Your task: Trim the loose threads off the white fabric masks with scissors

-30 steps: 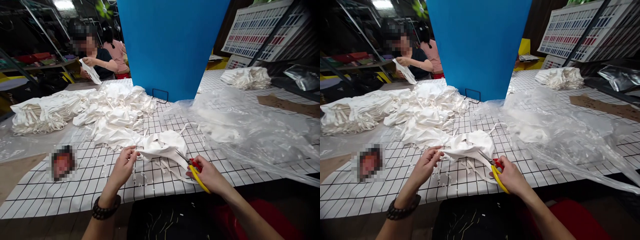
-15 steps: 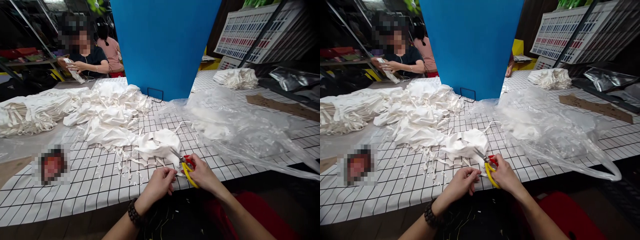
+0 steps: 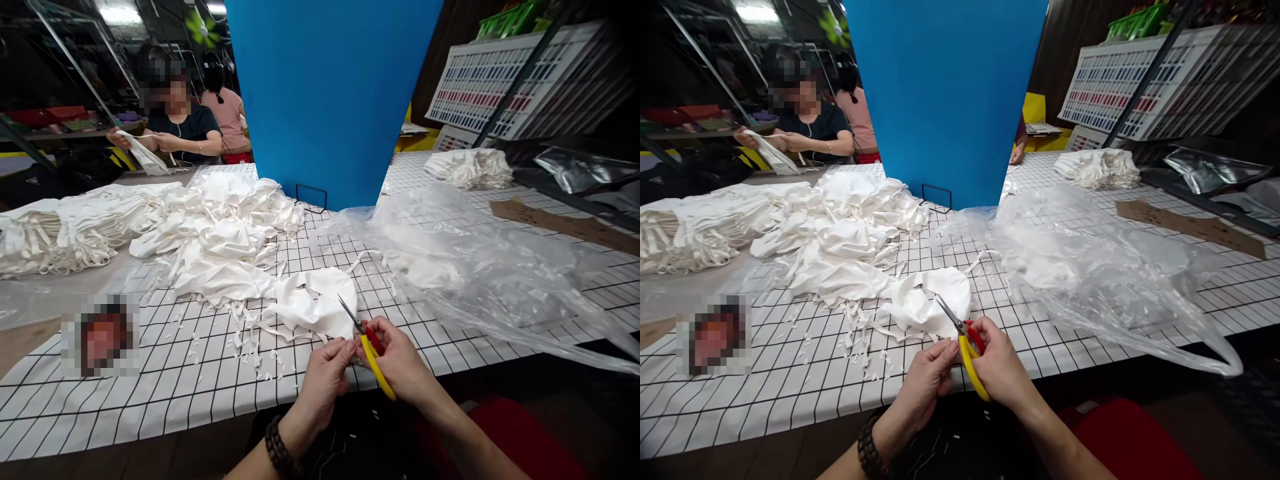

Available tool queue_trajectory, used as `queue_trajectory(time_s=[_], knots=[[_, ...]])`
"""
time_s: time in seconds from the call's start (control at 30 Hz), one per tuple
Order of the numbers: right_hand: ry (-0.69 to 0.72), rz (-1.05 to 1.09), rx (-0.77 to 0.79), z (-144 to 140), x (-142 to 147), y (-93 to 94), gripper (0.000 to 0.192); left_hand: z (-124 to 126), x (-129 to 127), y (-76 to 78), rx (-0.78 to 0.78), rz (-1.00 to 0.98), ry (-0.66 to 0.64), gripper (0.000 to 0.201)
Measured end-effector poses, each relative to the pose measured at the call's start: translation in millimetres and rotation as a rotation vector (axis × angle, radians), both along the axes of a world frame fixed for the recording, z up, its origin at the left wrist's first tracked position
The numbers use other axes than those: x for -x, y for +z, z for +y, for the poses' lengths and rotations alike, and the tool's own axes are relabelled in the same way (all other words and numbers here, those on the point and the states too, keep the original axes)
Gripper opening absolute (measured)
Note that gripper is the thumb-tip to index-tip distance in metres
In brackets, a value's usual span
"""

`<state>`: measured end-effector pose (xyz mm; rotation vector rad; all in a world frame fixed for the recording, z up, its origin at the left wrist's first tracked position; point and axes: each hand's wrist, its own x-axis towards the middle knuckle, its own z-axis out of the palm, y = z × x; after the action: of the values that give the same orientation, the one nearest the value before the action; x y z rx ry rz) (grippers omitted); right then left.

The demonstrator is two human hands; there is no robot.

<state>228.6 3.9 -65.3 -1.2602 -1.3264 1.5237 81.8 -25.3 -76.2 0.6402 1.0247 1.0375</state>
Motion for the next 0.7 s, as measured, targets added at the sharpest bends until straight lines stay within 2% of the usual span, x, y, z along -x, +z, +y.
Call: queue_trajectory(time_s=[0.1, 0.2, 0.27, 0.33, 0.4, 0.5, 0.6, 0.7], knots=[[0.038, -0.095, -0.087, 2, -6, 5.2, 0.029, -2, 4, -0.2, 0.032, -0.039, 0.086, 0.038], [0.042, -0.158, -0.283, 14, -7, 14.6, 0.026, -6, 9, 6.2, 0.069, -0.145, 0.128, 0.034], [0.182, -0.143, -0.368, 26, -2, 19.8, 0.027, -10, 13, 12.9, 0.103, -0.227, 0.088, 0.032], [0.366, -0.127, -0.361, 38, 6, 22.9, 0.026, -13, 16, 18.6, 0.148, -0.298, 0.046, 0.031], [0.418, -0.134, -0.335, 48, 15, 24.1, 0.024, -15, 20, 21.8, 0.156, -0.327, 0.048, 0.031], [0.246, -0.041, -0.344, 52, 27, 23.8, 0.024, -14, 26, 22.8, 0.063, -0.238, 0.122, 0.034], [0.018, 0.107, -0.376, 42, 36, 20.6, 0.027, -11, 32, 24.8, -0.142, 0.054, 0.236, 0.032], [-0.067, 0.129, -0.337, 25, 44, 14.6, 0.031, -6, 36, 29.0, -0.298, 0.276, 0.305, 0.03]])
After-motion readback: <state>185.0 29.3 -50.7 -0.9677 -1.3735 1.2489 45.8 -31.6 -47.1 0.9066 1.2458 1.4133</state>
